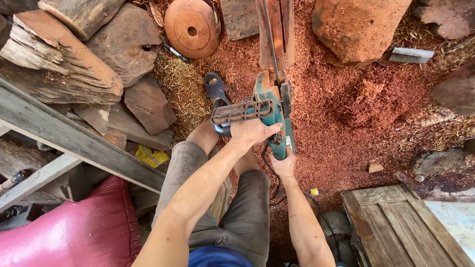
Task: The recorder is shown using a chainsaw to cut wood and then uses a planer to smooth the wood.
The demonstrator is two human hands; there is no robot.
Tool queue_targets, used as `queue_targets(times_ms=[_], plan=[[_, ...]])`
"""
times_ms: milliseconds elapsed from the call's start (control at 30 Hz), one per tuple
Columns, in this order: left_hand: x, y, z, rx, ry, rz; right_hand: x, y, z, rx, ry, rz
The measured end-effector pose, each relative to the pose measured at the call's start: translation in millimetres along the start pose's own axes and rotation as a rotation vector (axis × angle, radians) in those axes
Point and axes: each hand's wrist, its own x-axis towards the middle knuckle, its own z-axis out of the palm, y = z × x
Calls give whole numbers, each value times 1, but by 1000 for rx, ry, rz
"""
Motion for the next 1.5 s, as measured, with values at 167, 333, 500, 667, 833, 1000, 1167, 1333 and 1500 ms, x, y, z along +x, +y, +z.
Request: queue_targets(times_ms=[167, 333, 500, 667, 833, 1000, 1167, 1333, 1500], plan=[[8, -8, 5, 34, -23, -27, -2, 0, 4, -11, 20, -15], [5, -8, 1, 46, -9, -8, -6, 1, 6, -17, 16, 6], [5, -8, -4, 55, -11, -8, -10, -5, 4, 5, 17, 39], [-4, 0, -17, 57, -97, -18, -13, -13, 5, -28, 14, 70], [5, -5, -9, 61, -83, -51, -15, -13, 7, 23, 17, 80], [1, -2, -12, 53, -63, -20, -14, -15, 4, 39, 10, 84], [-2, -1, -15, 35, -50, -14, -15, -16, 4, 50, 17, 81], [-2, 2, -15, 7, -42, -38, -14, -17, -1, 6, 2, 86], [-3, 4, -15, 2, -46, -52, -13, -13, 0, 2, 0, 78]])
